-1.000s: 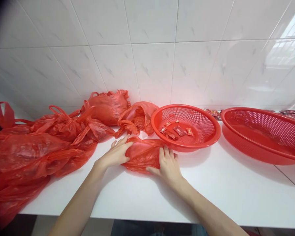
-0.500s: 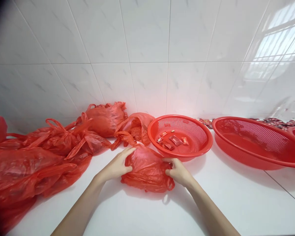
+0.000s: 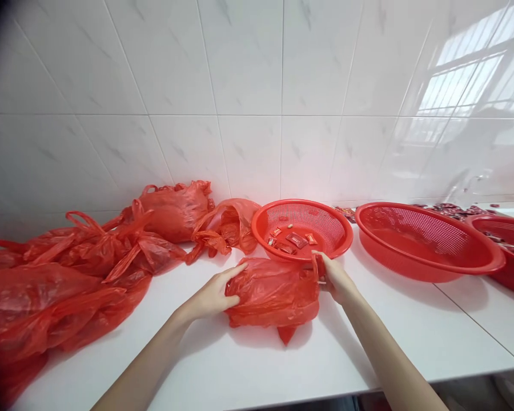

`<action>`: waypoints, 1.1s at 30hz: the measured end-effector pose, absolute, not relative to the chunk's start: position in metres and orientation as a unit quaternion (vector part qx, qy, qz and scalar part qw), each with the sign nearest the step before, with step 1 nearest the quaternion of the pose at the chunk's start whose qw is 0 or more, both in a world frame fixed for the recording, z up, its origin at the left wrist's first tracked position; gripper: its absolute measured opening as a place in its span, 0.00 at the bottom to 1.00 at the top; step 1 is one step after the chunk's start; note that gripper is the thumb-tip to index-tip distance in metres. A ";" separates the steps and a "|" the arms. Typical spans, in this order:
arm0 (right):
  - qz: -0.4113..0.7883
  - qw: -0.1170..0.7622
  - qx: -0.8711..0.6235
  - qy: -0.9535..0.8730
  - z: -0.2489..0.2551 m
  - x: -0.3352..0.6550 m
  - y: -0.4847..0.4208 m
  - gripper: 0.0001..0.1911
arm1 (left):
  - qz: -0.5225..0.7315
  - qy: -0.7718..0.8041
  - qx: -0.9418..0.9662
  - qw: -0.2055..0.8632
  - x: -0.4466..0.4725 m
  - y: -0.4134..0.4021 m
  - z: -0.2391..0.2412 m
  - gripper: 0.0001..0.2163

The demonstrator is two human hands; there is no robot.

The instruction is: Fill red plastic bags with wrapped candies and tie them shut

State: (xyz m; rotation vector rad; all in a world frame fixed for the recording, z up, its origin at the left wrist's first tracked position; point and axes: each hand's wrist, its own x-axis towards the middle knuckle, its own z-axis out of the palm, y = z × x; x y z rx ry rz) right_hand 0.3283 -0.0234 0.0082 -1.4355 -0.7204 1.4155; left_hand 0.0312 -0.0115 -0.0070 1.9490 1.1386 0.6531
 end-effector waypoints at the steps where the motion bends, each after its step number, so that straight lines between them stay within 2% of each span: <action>1: 0.578 0.494 -0.581 -0.289 0.007 0.326 -0.020 0.12 | 0.256 0.453 0.759 0.391 0.031 -0.011 -0.009 0.42; 5: 0.569 0.544 -0.540 -0.297 -0.003 0.324 -0.015 0.08 | 0.259 0.476 0.739 0.400 0.029 -0.007 -0.012 0.43; 16: 0.490 0.576 -0.513 -0.406 0.016 0.324 -0.006 0.10 | 0.295 0.475 0.716 0.418 0.029 -0.007 -0.002 0.41; 23: 0.421 0.601 -0.514 -0.445 -0.006 0.313 0.000 0.14 | 0.324 0.438 0.718 0.433 0.026 -0.002 -0.004 0.40; 33: 0.366 0.626 -0.507 -0.465 -0.008 0.316 -0.009 0.10 | 0.363 0.434 0.705 0.428 0.027 0.002 -0.006 0.37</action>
